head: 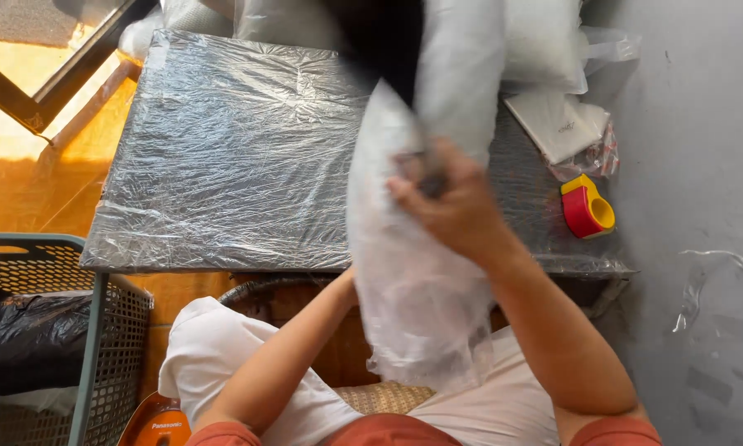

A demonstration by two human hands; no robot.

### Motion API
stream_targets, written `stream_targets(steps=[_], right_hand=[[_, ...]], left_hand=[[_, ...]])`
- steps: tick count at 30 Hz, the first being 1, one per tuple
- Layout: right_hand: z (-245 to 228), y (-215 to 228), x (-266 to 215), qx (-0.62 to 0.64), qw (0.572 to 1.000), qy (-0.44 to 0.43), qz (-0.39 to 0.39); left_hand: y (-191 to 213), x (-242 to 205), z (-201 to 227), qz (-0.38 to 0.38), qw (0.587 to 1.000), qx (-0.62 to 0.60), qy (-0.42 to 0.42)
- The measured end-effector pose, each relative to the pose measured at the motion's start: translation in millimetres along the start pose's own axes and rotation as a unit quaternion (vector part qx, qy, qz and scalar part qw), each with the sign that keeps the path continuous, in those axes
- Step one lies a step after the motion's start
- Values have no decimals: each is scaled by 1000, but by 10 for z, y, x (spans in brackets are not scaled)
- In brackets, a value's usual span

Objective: Placing a cushion into a plastic bag, brushing it clean, and using a vacuum cleaner to compress it for packing.

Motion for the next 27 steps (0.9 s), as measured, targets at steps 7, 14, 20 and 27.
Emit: stream_targets(steps=[7, 14, 20, 27], right_hand=[[127, -692, -142, 54, 983, -5, -176], [299, -722, -385, 42, 979, -64, -188], [903, -531, -415, -52, 979, -87, -176], [1543, 168, -361, -111, 959, -221, -138]], left_hand=[[-416, 24, -785, -119, 981, 136, -67], [-544, -54, -1644, -211, 936, 250, -127], [-487, -307, -1741, -283, 876, 348, -176], [-174, -957, -473, -361, 779, 458, -229]])
Point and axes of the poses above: each hand's wrist, its own x-axis towards the middle knuckle, its own y-axis out of the back of the hand, z = x × y, the point moved 3 cm from there along x, towards the middle knuckle, and after that the axes turned 8 degrees about -x, right-handed, at the moved point
